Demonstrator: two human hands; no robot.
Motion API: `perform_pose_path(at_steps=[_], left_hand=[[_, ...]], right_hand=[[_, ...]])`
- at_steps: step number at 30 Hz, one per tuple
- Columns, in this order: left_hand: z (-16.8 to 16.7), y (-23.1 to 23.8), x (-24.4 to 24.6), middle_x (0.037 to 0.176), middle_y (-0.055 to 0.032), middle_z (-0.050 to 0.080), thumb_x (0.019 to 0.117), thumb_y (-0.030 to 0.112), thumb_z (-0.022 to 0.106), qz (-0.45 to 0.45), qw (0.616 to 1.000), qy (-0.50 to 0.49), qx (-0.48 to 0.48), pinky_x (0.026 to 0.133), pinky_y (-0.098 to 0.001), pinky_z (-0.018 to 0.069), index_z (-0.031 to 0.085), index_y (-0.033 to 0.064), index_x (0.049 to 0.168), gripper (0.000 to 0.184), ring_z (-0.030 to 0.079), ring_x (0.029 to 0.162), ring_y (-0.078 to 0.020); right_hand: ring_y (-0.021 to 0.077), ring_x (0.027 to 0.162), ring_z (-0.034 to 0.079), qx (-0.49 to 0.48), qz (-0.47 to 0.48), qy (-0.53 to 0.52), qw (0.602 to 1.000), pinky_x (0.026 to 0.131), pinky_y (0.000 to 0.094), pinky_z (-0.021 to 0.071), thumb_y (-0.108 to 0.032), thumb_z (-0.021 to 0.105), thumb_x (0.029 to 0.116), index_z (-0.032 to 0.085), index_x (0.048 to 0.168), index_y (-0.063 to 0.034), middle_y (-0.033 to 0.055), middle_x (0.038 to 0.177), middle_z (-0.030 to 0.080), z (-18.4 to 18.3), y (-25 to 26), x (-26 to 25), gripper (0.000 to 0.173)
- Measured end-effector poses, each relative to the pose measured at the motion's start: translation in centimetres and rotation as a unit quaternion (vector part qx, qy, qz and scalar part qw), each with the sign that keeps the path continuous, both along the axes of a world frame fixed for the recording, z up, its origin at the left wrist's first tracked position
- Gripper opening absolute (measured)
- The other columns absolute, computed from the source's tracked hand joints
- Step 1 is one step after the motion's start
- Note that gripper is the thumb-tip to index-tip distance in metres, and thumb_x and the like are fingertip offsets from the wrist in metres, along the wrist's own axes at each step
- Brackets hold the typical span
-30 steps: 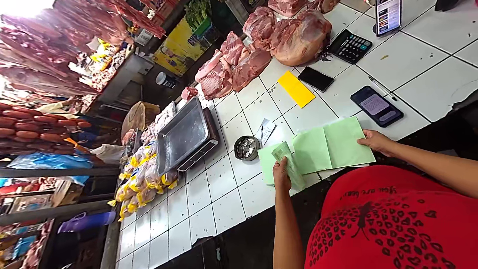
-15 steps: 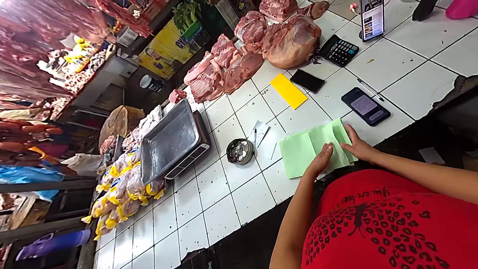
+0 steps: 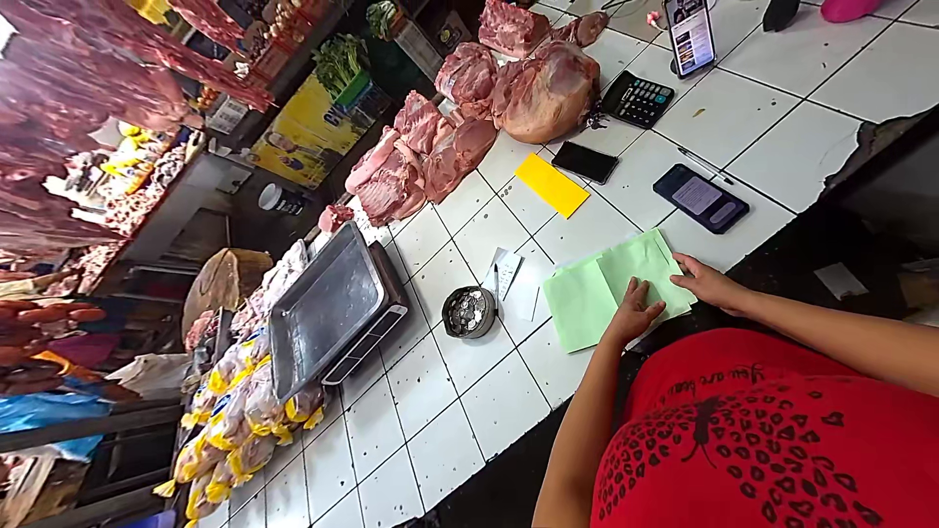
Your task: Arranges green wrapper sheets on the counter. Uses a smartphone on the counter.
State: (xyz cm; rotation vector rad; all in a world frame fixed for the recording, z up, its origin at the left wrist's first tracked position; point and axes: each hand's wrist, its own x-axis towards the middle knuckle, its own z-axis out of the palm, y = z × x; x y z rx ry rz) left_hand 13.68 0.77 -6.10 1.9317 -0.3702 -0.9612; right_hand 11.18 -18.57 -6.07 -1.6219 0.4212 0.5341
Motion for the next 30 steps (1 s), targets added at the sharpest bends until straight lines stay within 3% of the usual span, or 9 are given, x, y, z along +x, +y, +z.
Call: perform_pose_path(at_steps=[5, 9, 13, 15, 19, 23, 26, 28, 30], left_hand=[[-0.1, 0.2, -0.1, 0.166, -0.0309, 0.014, 0.1071, 0.019, 0.051, 0.061, 0.998, 0.010, -0.022, 0.127, -0.0439, 0.0175, 0.027, -0.0108, 0.155, 0.061, 0.017, 0.157, -0.0353], [0.1, 0.5, 0.0, 0.165, -0.0297, 0.019, 0.1071, 0.019, 0.051, 0.090, 0.995, 0.028, -0.027, 0.126, -0.0435, 0.0191, 0.029, -0.0102, 0.154, 0.060, 0.021, 0.155, -0.0336], [0.7, 1.2, -0.8, 0.166, -0.0281, 0.019, 0.1055, 0.024, 0.056, 0.111, 0.993, 0.038, -0.009, 0.125, -0.0447, 0.0223, 0.033, -0.0090, 0.154, 0.063, 0.022, 0.155, -0.0331], [1.0, 1.5, -1.2, 0.167, -0.0263, 0.018, 0.1050, 0.029, 0.057, 0.133, 0.989, 0.065, -0.002, 0.122, -0.0472, 0.0272, 0.032, -0.0067, 0.155, 0.066, 0.023, 0.155, -0.0324], [1.3, 2.4, -1.8, 0.164, -0.0239, 0.028, 0.1074, 0.025, 0.051, 0.197, 0.971, 0.129, -0.046, 0.117, -0.0447, 0.0363, 0.034, -0.0035, 0.155, 0.058, 0.040, 0.146, -0.0288], [1.2, 3.3, -2.2, 0.154, -0.0211, 0.043, 0.1091, 0.014, 0.044, 0.244, 0.949, 0.174, -0.094, 0.105, -0.0402, 0.0472, 0.038, -0.0022, 0.153, 0.047, 0.055, 0.129, -0.0222], [0.6, 3.2, -2.5, 0.137, -0.0210, 0.058, 0.1104, 0.012, 0.038, 0.277, 0.944, 0.153, -0.093, 0.097, -0.0386, 0.0506, 0.045, -0.0047, 0.147, 0.041, 0.061, 0.114, -0.0197], [-0.1, 3.0, -2.8, 0.119, -0.0205, 0.064, 0.1115, 0.013, 0.037, 0.348, 0.924, 0.137, -0.083, 0.090, -0.0372, 0.0535, 0.052, -0.0077, 0.137, 0.037, 0.065, 0.099, -0.0186], [-0.3, 3.1, -2.9, 0.120, -0.0229, 0.063, 0.1121, 0.014, 0.035, 0.416, 0.891, 0.159, -0.093, 0.091, -0.0391, 0.0534, 0.050, -0.0092, 0.138, 0.038, 0.064, 0.100, -0.0216]], right_hand=[[0.0375, 0.146, 0.040, -0.029, 0.084, -0.017, 0.996, 0.118, 0.0484, 0.0338, -0.010, 0.051, 0.1077, 0.043, 0.152, 0.0041, 0.0277, 0.158, 0.039, 0.3, -0.2, -0.1, 0.047], [0.0354, 0.151, 0.034, -0.037, 0.040, -0.048, 0.997, 0.121, 0.0463, 0.0324, -0.004, 0.054, 0.1042, 0.017, 0.161, 0.0017, 0.0269, 0.165, 0.025, -0.4, 1.7, -0.6, 0.068], [0.0335, 0.149, 0.039, -0.033, 0.077, -0.066, 0.994, 0.121, 0.0465, 0.0346, -0.006, 0.043, 0.1080, -0.002, 0.165, -0.0071, 0.0256, 0.166, 0.025, -0.2, 2.6, -0.2, 0.072], [0.0349, 0.142, 0.048, -0.013, 0.110, -0.090, 0.990, 0.117, 0.0462, 0.0389, -0.016, 0.039, 0.1114, -0.002, 0.165, -0.0052, 0.0304, 0.159, 0.036, 0.3, 3.4, -0.3, 0.068], [0.0292, 0.147, 0.043, 0.031, 0.182, -0.090, 0.979, 0.119, 0.0443, 0.0367, -0.023, 0.027, 0.1145, 0.014, 0.165, -0.0072, 0.0205, 0.166, 0.029, 1.1, 4.6, 0.6, 0.055], [0.0325, 0.143, 0.047, 0.015, 0.169, -0.071, 0.983, 0.113, 0.0490, 0.0431, -0.021, 0.038, 0.1129, 0.024, 0.164, -0.0093, 0.0199, 0.163, 0.035, 0.5, 5.1, 0.8, 0.054], [0.0320, 0.154, 0.030, -0.006, 0.155, -0.086, 0.984, 0.125, 0.0469, 0.0259, -0.027, 0.052, 0.1086, 0.022, 0.163, -0.0030, 0.0207, 0.168, 0.026, 0.0, 5.2, 0.7, 0.066], [0.0353, 0.150, 0.036, -0.010, 0.109, -0.059, 0.992, 0.123, 0.0478, 0.0305, -0.028, 0.056, 0.1070, 0.018, 0.162, 0.0019, 0.0271, 0.163, 0.031, -0.1, 5.5, 0.6, 0.073], [0.0351, 0.144, 0.044, -0.010, 0.059, -0.028, 0.998, 0.119, 0.0466, 0.0365, -0.024, 0.053, 0.1085, 0.017, 0.161, 0.0030, 0.0291, 0.157, 0.039, -0.2, 5.5, 0.7, 0.069]])
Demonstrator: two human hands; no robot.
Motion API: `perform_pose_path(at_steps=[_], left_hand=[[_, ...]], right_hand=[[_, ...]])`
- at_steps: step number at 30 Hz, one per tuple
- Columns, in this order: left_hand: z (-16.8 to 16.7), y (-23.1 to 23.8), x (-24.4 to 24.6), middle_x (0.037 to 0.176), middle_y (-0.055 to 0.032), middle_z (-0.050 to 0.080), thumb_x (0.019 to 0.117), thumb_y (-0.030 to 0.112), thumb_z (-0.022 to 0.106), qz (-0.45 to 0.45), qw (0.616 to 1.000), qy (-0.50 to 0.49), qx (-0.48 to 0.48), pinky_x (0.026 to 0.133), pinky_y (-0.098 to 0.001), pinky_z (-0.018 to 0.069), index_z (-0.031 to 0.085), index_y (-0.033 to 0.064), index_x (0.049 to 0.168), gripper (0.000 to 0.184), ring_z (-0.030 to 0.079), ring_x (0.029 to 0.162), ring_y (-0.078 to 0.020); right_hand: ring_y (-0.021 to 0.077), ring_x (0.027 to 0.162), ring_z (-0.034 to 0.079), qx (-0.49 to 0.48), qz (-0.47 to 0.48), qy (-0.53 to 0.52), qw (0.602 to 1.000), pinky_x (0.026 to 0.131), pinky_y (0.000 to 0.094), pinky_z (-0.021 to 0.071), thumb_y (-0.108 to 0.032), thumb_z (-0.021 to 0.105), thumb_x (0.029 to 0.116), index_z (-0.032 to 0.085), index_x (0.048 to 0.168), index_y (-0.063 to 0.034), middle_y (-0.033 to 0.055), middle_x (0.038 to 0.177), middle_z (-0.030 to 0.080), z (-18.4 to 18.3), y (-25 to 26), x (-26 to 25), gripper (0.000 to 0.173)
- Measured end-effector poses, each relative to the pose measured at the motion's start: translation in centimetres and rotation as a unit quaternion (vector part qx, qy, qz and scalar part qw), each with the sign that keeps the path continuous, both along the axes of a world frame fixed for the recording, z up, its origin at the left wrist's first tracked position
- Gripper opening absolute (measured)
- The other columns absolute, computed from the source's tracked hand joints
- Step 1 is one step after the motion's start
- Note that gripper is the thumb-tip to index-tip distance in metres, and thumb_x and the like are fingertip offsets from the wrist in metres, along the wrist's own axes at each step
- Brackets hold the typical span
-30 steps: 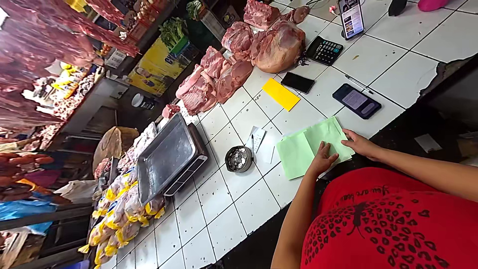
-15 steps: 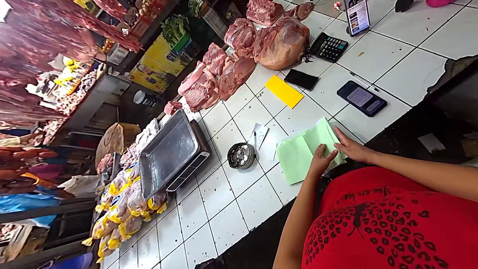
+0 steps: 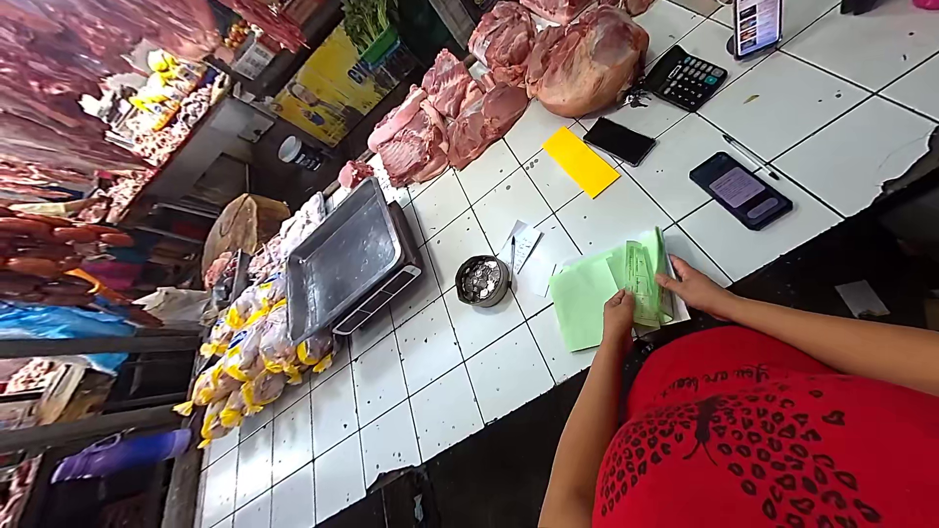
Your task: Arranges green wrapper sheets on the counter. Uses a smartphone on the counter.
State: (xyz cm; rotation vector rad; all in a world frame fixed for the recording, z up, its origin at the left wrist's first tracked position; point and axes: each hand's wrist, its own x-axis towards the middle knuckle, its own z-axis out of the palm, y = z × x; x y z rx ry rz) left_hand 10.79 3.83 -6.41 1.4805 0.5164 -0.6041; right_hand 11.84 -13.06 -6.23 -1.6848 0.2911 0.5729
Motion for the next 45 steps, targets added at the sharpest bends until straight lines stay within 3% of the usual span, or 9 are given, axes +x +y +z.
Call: perform_pose_path(at_steps=[3, 6, 8, 11, 15, 21, 27, 34, 45], left_hand=[[-0.4, 0.2, -0.2, 0.118, -0.0212, 0.062, 0.1114, 0.011, 0.034, 0.045, 0.999, -0.008, -0.012, 0.086, -0.0395, 0.0549, 0.046, -0.0043, 0.141, 0.035, 0.064, 0.096, -0.0221], [-1.2, 0.6, -0.5, 0.132, -0.0283, 0.059, 0.1020, -0.007, 0.039, -0.030, 0.991, -0.127, -0.006, 0.091, -0.0414, 0.0547, 0.016, 0.0040, 0.161, 0.064, 0.066, 0.107, -0.0252], [-1.7, 0.7, -0.5, 0.143, -0.0300, 0.051, 0.0959, -0.013, 0.041, -0.084, 0.976, -0.201, 0.004, 0.100, -0.0405, 0.0512, 0.027, -0.0042, 0.156, 0.063, 0.061, 0.120, -0.0271], [-1.4, 0.3, -0.5, 0.141, -0.0265, 0.055, 0.0995, -0.006, 0.047, -0.139, 0.968, -0.208, 0.040, 0.101, -0.0358, 0.0493, 0.053, -0.0109, 0.137, 0.038, 0.060, 0.120, -0.0232], [-0.4, -0.3, 0.1, 0.125, -0.0223, 0.065, 0.1009, 0.016, 0.064, -0.185, 0.970, -0.134, 0.085, 0.085, -0.0343, 0.0550, 0.059, -0.0074, 0.132, 0.039, 0.067, 0.097, -0.0183], [-0.6, -0.5, 0.6, 0.088, -0.0094, 0.069, 0.1029, 0.013, 0.060, -0.169, 0.969, -0.133, 0.119, 0.074, -0.0281, 0.0504, 0.070, -0.0063, 0.099, 0.022, 0.059, 0.074, -0.0068], [0.3, -0.2, 0.5, 0.087, -0.0070, 0.067, 0.1039, 0.010, 0.057, -0.139, 0.983, -0.092, 0.071, 0.071, -0.0254, 0.0497, 0.069, -0.0065, 0.103, 0.020, 0.058, 0.074, -0.0053], [0.2, -0.3, 0.4, 0.085, -0.0053, 0.068, 0.0999, 0.010, 0.064, -0.114, 0.989, -0.078, 0.059, 0.069, -0.0239, 0.0493, 0.070, -0.0048, 0.100, 0.015, 0.058, 0.072, -0.0045], [-0.3, -0.1, 0.5, 0.093, -0.0088, 0.069, 0.1045, 0.011, 0.057, -0.111, 0.989, -0.079, 0.060, 0.072, -0.0260, 0.0502, 0.069, -0.0057, 0.109, 0.021, 0.060, 0.077, -0.0065]], right_hand=[[0.0355, 0.144, 0.045, -0.006, -0.016, 0.012, 1.000, 0.119, 0.0470, 0.0365, -0.021, 0.054, 0.1080, 0.020, 0.161, 0.0022, 0.0289, 0.157, 0.039, -0.3, -0.5, 0.0, 0.067], [0.0363, 0.140, 0.049, -0.035, 0.030, -0.003, 0.999, 0.116, 0.0495, 0.0401, -0.019, 0.061, 0.1045, 0.023, 0.161, -0.0015, 0.0274, 0.155, 0.044, -0.7, -0.6, -0.2, 0.070], [0.0361, 0.140, 0.050, -0.063, 0.060, -0.016, 0.996, 0.117, 0.0496, 0.0396, -0.018, 0.062, 0.1037, 0.025, 0.161, -0.0024, 0.0262, 0.154, 0.046, -0.6, -0.6, -0.1, 0.070], [0.0357, 0.141, 0.049, -0.078, 0.081, -0.015, 0.994, 0.118, 0.0498, 0.0377, -0.017, 0.061, 0.1046, 0.025, 0.162, -0.0040, 0.0252, 0.155, 0.045, -0.2, -0.6, -0.1, 0.069], [0.0334, 0.134, 0.056, -0.062, 0.092, -0.010, 0.994, 0.115, 0.0484, 0.0416, -0.018, 0.059, 0.1056, 0.031, 0.160, -0.0045, 0.0244, 0.148, 0.053, 0.1, -0.7, -0.4, 0.063], [0.0322, 0.130, 0.059, -0.046, 0.071, 0.006, 0.996, 0.113, 0.0463, 0.0426, -0.014, 0.049, 0.1095, 0.043, 0.151, 0.0014, 0.0254, 0.141, 0.058, 0.1, -0.9, -0.7, 0.045], [0.0310, 0.128, 0.060, -0.035, 0.017, 0.024, 0.999, 0.111, 0.0462, 0.0441, -0.003, 0.038, 0.1085, 0.044, 0.151, 0.0008, 0.0254, 0.140, 0.058, 0.2, -1.2, -0.9, 0.043], [0.0309, 0.129, 0.058, -0.022, -0.011, 0.022, 0.999, 0.111, 0.0465, 0.0423, -0.016, 0.030, 0.1137, 0.049, 0.147, 0.0017, 0.0252, 0.139, 0.059, 0.4, -1.3, -1.3, 0.042], [0.0294, 0.131, 0.057, 0.017, -0.050, 0.026, 0.998, 0.112, 0.0448, 0.0419, -0.018, 0.030, 0.1144, 0.048, 0.147, 0.0041, 0.0258, 0.140, 0.057, 0.1, -1.5, -1.5, 0.043]])
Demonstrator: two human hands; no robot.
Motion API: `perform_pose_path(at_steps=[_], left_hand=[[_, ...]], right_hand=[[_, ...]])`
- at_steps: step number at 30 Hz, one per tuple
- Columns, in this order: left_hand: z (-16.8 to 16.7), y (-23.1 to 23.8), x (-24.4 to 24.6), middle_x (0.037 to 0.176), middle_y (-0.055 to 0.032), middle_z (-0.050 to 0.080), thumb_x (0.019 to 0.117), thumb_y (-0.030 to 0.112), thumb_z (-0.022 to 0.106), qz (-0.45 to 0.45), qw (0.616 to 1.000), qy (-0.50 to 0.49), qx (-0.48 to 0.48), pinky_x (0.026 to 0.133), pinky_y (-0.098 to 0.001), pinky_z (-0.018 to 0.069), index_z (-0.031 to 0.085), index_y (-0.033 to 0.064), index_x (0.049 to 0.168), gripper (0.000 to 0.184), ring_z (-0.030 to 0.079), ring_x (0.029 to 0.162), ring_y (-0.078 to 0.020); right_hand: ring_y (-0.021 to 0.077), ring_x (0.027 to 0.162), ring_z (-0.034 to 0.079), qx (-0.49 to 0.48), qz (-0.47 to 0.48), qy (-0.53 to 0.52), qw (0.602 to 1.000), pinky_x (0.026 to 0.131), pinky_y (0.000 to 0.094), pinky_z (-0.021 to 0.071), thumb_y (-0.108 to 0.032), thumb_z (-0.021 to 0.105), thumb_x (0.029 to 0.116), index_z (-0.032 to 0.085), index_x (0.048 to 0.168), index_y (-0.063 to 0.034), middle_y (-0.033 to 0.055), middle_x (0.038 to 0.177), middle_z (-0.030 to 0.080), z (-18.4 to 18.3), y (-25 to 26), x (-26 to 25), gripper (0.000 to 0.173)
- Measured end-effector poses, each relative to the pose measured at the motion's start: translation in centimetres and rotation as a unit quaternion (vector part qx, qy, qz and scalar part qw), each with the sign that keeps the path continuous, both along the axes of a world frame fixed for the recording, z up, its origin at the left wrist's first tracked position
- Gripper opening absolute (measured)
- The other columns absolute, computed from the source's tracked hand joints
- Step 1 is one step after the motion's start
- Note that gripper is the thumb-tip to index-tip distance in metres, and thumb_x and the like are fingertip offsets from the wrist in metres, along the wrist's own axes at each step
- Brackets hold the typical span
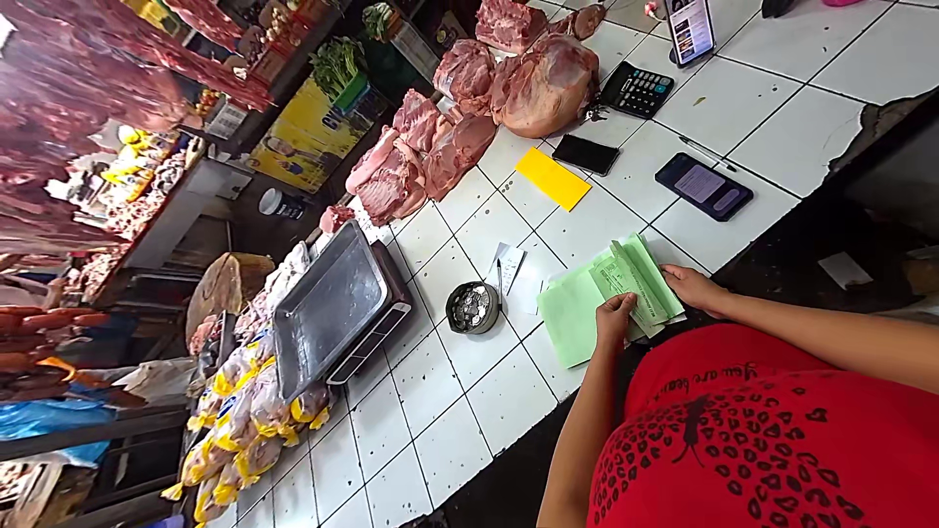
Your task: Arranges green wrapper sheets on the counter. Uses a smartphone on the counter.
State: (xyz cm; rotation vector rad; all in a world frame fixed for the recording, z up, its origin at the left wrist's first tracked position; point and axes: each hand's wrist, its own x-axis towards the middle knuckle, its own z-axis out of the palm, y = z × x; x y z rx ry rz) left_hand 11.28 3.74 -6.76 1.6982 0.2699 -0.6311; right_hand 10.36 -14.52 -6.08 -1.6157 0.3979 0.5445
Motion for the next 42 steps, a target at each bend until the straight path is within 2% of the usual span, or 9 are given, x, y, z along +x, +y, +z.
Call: perform_pose_path(at_steps=[9, 12, 15, 17, 22, 27, 36, 39, 42], left_hand=[[0.7, -0.3, 0.5, 0.089, -0.0066, 0.065, 0.1063, 0.013, 0.053, 0.002, 1.000, 0.028, 0.001, 0.068, -0.0264, 0.0478, 0.067, -0.0044, 0.108, 0.022, 0.056, 0.074, -0.0075], [0.7, -0.5, 0.4, 0.087, -0.0057, 0.062, 0.1061, 0.010, 0.052, -0.010, 1.000, 0.011, 0.003, 0.070, -0.0265, 0.0472, 0.065, -0.0050, 0.104, 0.020, 0.055, 0.074, -0.0073], [0.7, -0.9, 0.5, 0.092, -0.0093, 0.068, 0.1035, 0.009, 0.057, -0.054, 0.998, -0.020, 0.029, 0.075, -0.0273, 0.0490, 0.068, -0.0067, 0.105, 0.019, 0.058, 0.078, -0.0069], [0.8, -1.4, 0.6, 0.096, -0.0104, 0.069, 0.1032, 0.011, 0.059, -0.082, 0.995, -0.029, 0.052, 0.075, -0.0274, 0.0494, 0.069, -0.0060, 0.106, 0.020, 0.059, 0.080, -0.0069], [0.8, -1.7, 0.8, 0.087, -0.0075, 0.064, 0.1040, 0.009, 0.055, -0.042, 0.996, -0.023, 0.072, 0.073, -0.0275, 0.0470, 0.067, -0.0061, 0.103, 0.019, 0.055, 0.075, -0.0071], [0.5, -1.8, 0.8, 0.082, -0.0050, 0.062, 0.1038, 0.008, 0.055, -0.003, 0.998, -0.018, 0.059, 0.070, -0.0263, 0.0460, 0.066, -0.0056, 0.101, 0.018, 0.054, 0.072, -0.0063], [0.7, -4.3, 1.5, 0.087, -0.0070, 0.063, 0.1057, 0.008, 0.051, 0.046, 0.999, -0.019, 0.017, 0.071, -0.0267, 0.0482, 0.065, -0.0074, 0.106, 0.020, 0.055, 0.074, -0.0070], [1.0, -5.1, 1.9, 0.109, -0.0178, 0.065, 0.1073, 0.006, 0.046, 0.047, 0.999, -0.010, -0.011, 0.081, -0.0335, 0.0535, 0.053, -0.0079, 0.133, 0.030, 0.063, 0.088, -0.0147], [1.6, -6.1, 2.3, 0.134, -0.0238, 0.059, 0.1097, 0.012, 0.043, 0.027, 0.999, 0.018, -0.011, 0.091, -0.0407, 0.0520, 0.045, -0.0055, 0.146, 0.041, 0.062, 0.110, -0.0230]], right_hand=[[0.0310, 0.133, 0.054, -0.006, -0.023, 0.015, 1.000, 0.113, 0.0457, 0.0394, -0.019, 0.028, 0.1147, 0.048, 0.147, 0.0039, 0.0266, 0.143, 0.055, -0.2, -0.2, 0.6, 0.044], [0.0354, 0.141, 0.047, -0.004, -0.039, 0.015, 0.999, 0.117, 0.0496, 0.0347, -0.031, 0.028, 0.1149, 0.042, 0.150, 0.0055, 0.0295, 0.150, 0.047, -0.1, -0.1, 1.0, 0.053], [0.0372, 0.136, 0.052, -0.021, -0.013, 0.006, 1.000, 0.114, 0.0514, 0.0401, -0.041, 0.051, 0.1079, 0.033, 0.155, 0.0029, 0.0295, 0.147, 0.050, 0.0, 0.0, 1.5, 0.067], [0.0399, 0.131, 0.056, -0.062, 0.039, 0.009, 0.997, 0.112, 0.0537, 0.0426, -0.034, 0.068, 0.1006, 0.027, 0.157, 0.0021, 0.0310, 0.142, 0.053, 0.0, 0.2, 2.0, 0.079], [0.0375, 0.132, 0.055, -0.049, 0.035, 0.047, 0.997, 0.111, 0.0512, 0.0427, -0.010, 0.045, 0.1095, 0.038, 0.151, 0.0046, 0.0305, 0.143, 0.052, -0.3, -0.4, 2.8, 0.044], [0.0321, 0.122, 0.060, -0.003, 0.016, 0.082, 0.996, 0.104, 0.0462, 0.0468, -0.008, 0.040, 0.1107, 0.040, 0.148, 0.0040, 0.0287, 0.137, 0.055, -0.7, -1.3, 3.4, 0.039], [0.0346, 0.129, 0.057, -0.037, 0.050, 0.048, 0.997, 0.109, 0.0470, 0.0438, -0.008, 0.034, 0.1117, 0.035, 0.155, 0.0018, 0.0297, 0.142, 0.054, -0.6, -3.6, 5.4, 0.044], [0.0347, 0.113, 0.061, -0.091, 0.089, 0.008, 0.992, 0.100, 0.0473, 0.0462, -0.003, 0.036, 0.1086, 0.018, 0.164, -0.0094, 0.0291, 0.129, 0.060, -0.9, -4.7, 6.3, 0.059], [0.0338, 0.118, 0.063, -0.091, 0.119, -0.019, 0.989, 0.102, 0.0478, 0.0481, 0.000, 0.037, 0.1063, 0.021, 0.165, -0.0137, 0.0260, 0.137, 0.059, -1.1, -5.8, 7.1, 0.062]])
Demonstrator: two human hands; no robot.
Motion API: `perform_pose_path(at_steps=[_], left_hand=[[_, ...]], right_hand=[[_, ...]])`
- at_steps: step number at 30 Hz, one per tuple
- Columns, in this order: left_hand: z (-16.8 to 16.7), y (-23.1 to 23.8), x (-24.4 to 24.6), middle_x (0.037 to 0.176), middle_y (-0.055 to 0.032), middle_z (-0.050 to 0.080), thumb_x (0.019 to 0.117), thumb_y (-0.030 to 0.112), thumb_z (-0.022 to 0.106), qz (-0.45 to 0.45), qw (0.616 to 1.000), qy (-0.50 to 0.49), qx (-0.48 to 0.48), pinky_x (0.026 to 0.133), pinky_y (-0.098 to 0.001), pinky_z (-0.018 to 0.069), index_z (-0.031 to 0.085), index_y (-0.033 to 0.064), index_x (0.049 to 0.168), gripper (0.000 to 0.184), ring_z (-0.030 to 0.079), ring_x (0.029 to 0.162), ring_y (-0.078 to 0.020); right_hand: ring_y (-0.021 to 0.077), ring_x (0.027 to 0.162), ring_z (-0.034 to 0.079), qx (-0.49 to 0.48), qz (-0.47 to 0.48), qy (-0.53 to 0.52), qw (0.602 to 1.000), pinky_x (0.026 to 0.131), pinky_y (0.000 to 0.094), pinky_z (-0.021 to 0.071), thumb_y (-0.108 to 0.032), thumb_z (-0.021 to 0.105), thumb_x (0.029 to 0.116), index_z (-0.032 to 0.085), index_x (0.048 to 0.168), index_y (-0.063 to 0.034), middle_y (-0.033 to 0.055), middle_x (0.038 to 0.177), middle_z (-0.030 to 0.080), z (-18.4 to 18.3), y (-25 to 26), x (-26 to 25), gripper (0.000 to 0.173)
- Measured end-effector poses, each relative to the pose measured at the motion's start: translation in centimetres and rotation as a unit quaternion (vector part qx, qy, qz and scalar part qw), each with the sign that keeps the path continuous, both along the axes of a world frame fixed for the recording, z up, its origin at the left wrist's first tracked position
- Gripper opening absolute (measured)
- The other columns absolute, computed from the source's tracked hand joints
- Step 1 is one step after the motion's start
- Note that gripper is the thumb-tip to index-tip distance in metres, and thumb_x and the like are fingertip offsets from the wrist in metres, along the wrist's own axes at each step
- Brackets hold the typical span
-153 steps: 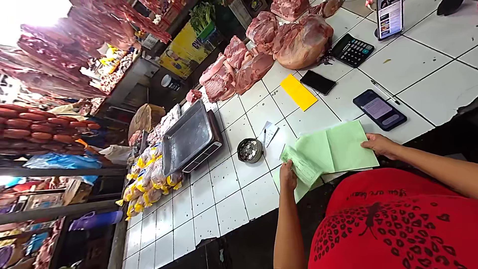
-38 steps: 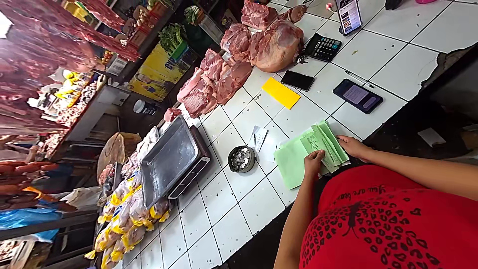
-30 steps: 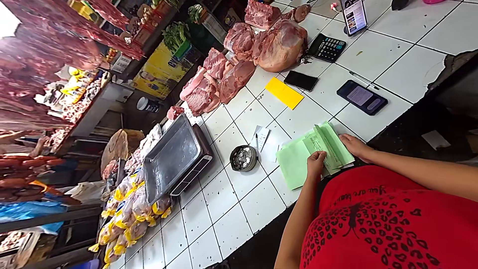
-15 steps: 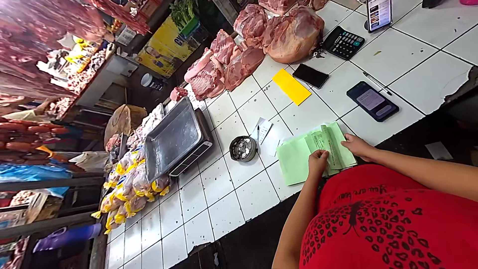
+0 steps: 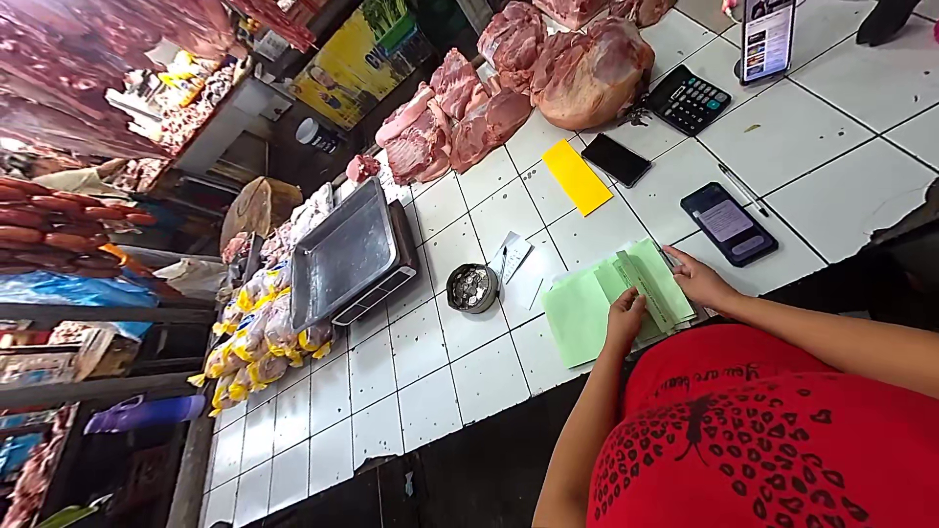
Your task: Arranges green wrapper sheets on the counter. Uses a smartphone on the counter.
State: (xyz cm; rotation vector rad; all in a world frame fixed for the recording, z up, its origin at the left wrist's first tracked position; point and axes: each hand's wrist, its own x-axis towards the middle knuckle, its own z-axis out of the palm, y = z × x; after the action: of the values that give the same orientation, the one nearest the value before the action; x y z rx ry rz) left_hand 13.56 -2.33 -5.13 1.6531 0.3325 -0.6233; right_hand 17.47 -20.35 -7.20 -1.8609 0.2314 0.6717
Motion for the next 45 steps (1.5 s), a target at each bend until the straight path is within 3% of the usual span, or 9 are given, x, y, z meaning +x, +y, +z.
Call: perform_pose_path(at_steps=[9, 16, 19, 22, 24, 27, 34, 38, 45], left_hand=[[0.7, -2.4, 1.1, 0.150, -0.0275, 0.047, 0.1125, 0.023, 0.036, -0.070, 0.996, -0.023, 0.058, 0.114, -0.0451, 0.0375, 0.056, -0.0029, 0.141, 0.044, 0.048, 0.138, -0.0326], [1.2, -2.7, 0.9, 0.157, -0.0320, 0.034, 0.1029, 0.008, 0.053, -0.173, 0.983, -0.061, 0.013, 0.122, -0.0463, 0.0275, 0.066, -0.0055, 0.127, 0.031, 0.032, 0.150, -0.0372], [1.7, -3.2, 0.5, 0.158, -0.0333, 0.032, 0.1001, 0.007, 0.057, -0.214, 0.975, -0.053, -0.001, 0.124, -0.0457, 0.0217, 0.069, -0.0072, 0.120, 0.027, 0.027, 0.152, -0.0370], [0.5, -2.4, -0.2, 0.155, -0.0317, 0.038, 0.0960, 0.002, 0.053, -0.154, 0.984, -0.079, -0.027, 0.121, -0.0409, 0.0301, 0.067, -0.0115, 0.118, 0.029, 0.035, 0.149, -0.0312], [-0.2, -1.8, -1.1, 0.149, -0.0263, 0.044, 0.0957, -0.002, 0.049, -0.057, 0.996, -0.062, -0.025, 0.099, -0.0368, 0.0475, 0.060, -0.0118, 0.121, 0.029, 0.051, 0.129, -0.0242], [-1.2, -0.5, -2.6, 0.142, -0.0299, 0.051, 0.0956, 0.003, 0.062, 0.053, 0.982, -0.099, 0.151, 0.099, -0.0429, 0.0514, 0.053, -0.0107, 0.135, 0.043, 0.059, 0.122, -0.0334], [-1.4, 6.6, -5.2, 0.170, -0.0230, 0.007, 0.0905, 0.047, 0.074, 0.072, 0.888, 0.037, 0.452, 0.115, -0.0733, 0.0176, 0.037, 0.0218, 0.159, 0.081, 0.009, 0.155, -0.0475], [-2.4, 5.8, -4.9, 0.161, -0.0297, 0.032, 0.0943, 0.029, 0.068, -0.020, 0.856, -0.148, 0.495, 0.120, -0.0629, 0.0244, 0.048, 0.0034, 0.151, 0.066, 0.028, 0.151, -0.0474], [-4.6, 2.1, -3.9, 0.169, -0.0126, 0.022, 0.0996, 0.053, 0.053, -0.206, 0.882, -0.203, 0.373, 0.119, -0.0724, -0.0021, 0.041, 0.0287, 0.158, 0.064, 0.013, 0.157, -0.0386]], right_hand=[[0.0342, 0.113, 0.067, 0.080, 0.041, 0.071, 0.993, 0.097, 0.0485, 0.0541, -0.017, 0.036, 0.1133, 0.047, 0.151, -0.0034, 0.0270, 0.138, 0.058, 0.8, -1.7, 1.0, 0.042], [0.0383, 0.122, 0.058, 0.075, 0.080, 0.067, 0.992, 0.105, 0.0494, 0.0460, -0.020, 0.049, 0.1103, 0.008, 0.163, 0.0000, 0.0330, 0.140, 0.051, 0.4, -1.6, 1.9, 0.069], [0.0375, 0.134, 0.053, 0.055, 0.119, 0.054, 0.990, 0.113, 0.0487, 0.0411, -0.020, 0.063, 0.1034, 0.023, 0.158, 0.0049, 0.0314, 0.146, 0.050, 0.1, -1.0, 2.4, 0.072], [0.0357, 0.123, 0.059, 0.040, 0.117, 0.072, 0.990, 0.108, 0.0504, 0.0451, -0.020, 0.069, 0.1003, 0.047, 0.142, 0.0083, 0.0295, 0.135, 0.058, -0.2, -0.2, 3.4, 0.055], [0.0352, 0.117, 0.063, 0.011, 0.136, 0.088, 0.987, 0.106, 0.0514, 0.0461, -0.019, 0.069, 0.0999, 0.058, 0.132, 0.0087, 0.0284, 0.127, 0.063, -0.4, 0.3, 4.0, 0.044], [0.0399, 0.121, 0.062, -0.034, 0.186, 0.075, 0.979, 0.108, 0.0570, 0.0437, -0.022, 0.068, 0.1007, 0.062, 0.128, 0.0078, 0.0298, 0.126, 0.064, -0.2, 1.0, 4.3, 0.041], [0.0411, 0.129, 0.058, -0.004, 0.243, -0.020, 0.970, 0.112, 0.0557, 0.0406, -0.011, 0.056, 0.1060, 0.047, 0.146, 0.0069, 0.0311, 0.136, 0.059, 0.3, 0.3, 2.7, 0.044], [0.0366, 0.124, 0.061, 0.025, 0.209, 0.019, 0.977, 0.109, 0.0514, 0.0452, -0.006, 0.057, 0.1041, 0.045, 0.147, 0.0049, 0.0295, 0.136, 0.059, -0.5, 0.6, 2.8, 0.045], [0.0341, 0.115, 0.065, 0.007, 0.142, 0.043, 0.989, 0.104, 0.0508, 0.0488, -0.005, 0.061, 0.1008, 0.054, 0.138, 0.0055, 0.0277, 0.127, 0.063, 0.0, 0.4, 1.9, 0.039]])
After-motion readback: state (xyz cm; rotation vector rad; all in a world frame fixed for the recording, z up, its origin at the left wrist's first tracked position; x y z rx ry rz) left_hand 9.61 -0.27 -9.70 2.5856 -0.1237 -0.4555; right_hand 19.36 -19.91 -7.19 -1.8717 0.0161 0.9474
